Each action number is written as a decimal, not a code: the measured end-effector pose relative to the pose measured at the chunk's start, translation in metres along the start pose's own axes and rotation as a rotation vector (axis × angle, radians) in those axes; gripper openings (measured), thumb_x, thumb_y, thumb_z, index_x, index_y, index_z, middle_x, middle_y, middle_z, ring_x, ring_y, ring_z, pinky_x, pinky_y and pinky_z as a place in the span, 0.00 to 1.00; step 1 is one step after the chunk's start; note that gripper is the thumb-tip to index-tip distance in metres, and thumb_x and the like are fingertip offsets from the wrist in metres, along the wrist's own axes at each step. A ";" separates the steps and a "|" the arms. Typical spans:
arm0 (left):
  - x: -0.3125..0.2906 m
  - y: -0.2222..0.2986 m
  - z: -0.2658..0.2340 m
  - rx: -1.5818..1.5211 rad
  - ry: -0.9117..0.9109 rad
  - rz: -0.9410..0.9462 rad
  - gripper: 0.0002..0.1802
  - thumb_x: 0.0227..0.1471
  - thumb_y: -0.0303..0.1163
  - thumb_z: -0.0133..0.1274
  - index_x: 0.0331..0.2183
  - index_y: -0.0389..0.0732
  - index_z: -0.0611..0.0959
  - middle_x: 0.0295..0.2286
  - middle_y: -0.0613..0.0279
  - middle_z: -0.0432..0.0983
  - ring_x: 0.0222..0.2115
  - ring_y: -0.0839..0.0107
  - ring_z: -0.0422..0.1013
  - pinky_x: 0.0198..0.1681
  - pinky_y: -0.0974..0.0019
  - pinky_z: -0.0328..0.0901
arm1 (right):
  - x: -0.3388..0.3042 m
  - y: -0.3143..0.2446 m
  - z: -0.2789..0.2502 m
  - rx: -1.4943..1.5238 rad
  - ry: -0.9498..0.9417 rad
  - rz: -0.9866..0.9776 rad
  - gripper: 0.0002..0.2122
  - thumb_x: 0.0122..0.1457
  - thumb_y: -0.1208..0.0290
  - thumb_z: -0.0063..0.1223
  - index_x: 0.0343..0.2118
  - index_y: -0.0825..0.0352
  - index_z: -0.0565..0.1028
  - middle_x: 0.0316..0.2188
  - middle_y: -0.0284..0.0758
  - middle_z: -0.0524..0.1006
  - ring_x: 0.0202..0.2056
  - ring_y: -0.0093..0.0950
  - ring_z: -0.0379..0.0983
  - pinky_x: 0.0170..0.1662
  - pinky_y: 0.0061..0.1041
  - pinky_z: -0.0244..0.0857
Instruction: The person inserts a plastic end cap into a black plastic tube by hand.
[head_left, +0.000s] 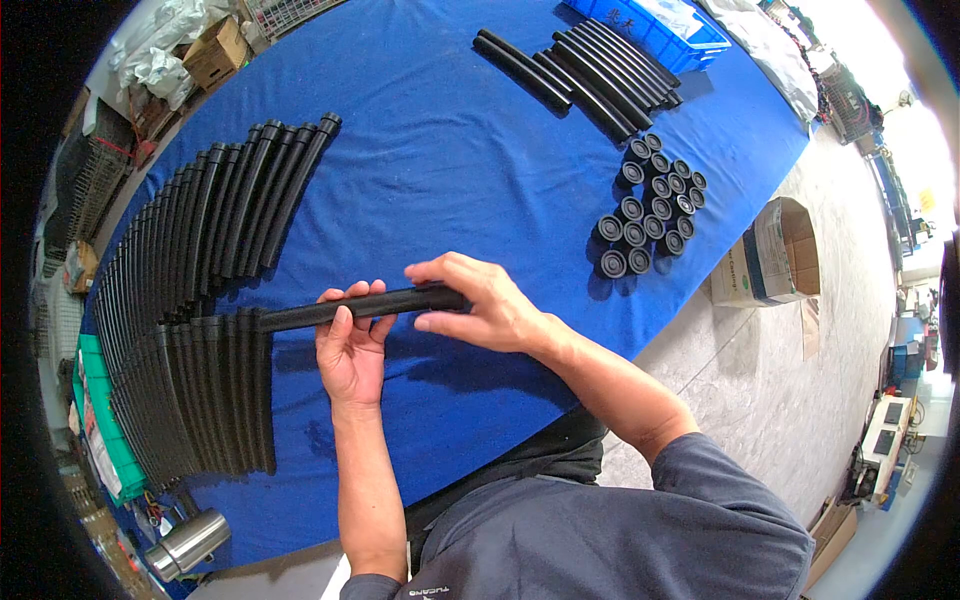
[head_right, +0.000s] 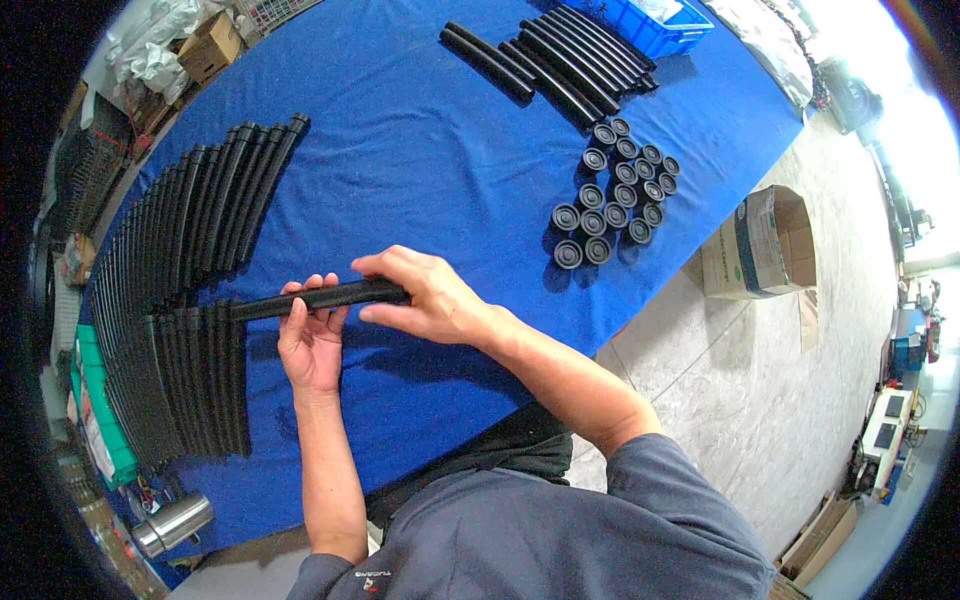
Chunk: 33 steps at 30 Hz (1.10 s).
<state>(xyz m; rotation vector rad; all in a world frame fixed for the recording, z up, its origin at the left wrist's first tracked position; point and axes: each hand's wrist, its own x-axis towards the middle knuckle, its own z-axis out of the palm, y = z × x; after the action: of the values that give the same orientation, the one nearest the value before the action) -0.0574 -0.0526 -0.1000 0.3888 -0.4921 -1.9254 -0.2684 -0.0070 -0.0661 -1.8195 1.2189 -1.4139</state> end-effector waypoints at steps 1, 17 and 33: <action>-0.001 0.001 -0.001 -0.023 0.013 0.007 0.11 0.59 0.24 0.49 0.45 0.41 0.76 0.45 0.47 0.76 0.51 0.50 0.71 0.50 0.43 0.72 | 0.000 -0.002 0.003 -0.006 0.014 -0.051 0.16 0.53 0.69 0.64 0.43 0.70 0.77 0.29 0.37 0.77 0.33 0.29 0.76 0.38 0.26 0.70; 0.000 0.001 0.000 0.007 0.005 0.019 0.13 0.59 0.23 0.50 0.47 0.41 0.75 0.45 0.47 0.76 0.52 0.51 0.70 0.51 0.44 0.71 | 0.000 -0.008 -0.007 0.096 -0.231 0.380 0.18 0.53 0.70 0.62 0.46 0.68 0.74 0.36 0.41 0.77 0.38 0.33 0.76 0.35 0.29 0.69; 0.001 0.000 0.003 -0.033 -0.002 0.010 0.13 0.59 0.22 0.49 0.47 0.40 0.75 0.45 0.45 0.76 0.51 0.50 0.70 0.52 0.44 0.71 | 0.001 0.000 -0.007 0.053 -0.146 0.140 0.18 0.53 0.67 0.63 0.46 0.70 0.75 0.35 0.38 0.78 0.37 0.29 0.76 0.40 0.27 0.69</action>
<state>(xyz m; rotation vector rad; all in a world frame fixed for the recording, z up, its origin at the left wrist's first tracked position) -0.0592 -0.0531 -0.0970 0.3624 -0.4626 -1.9218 -0.2753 -0.0067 -0.0637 -1.7334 1.1976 -1.2040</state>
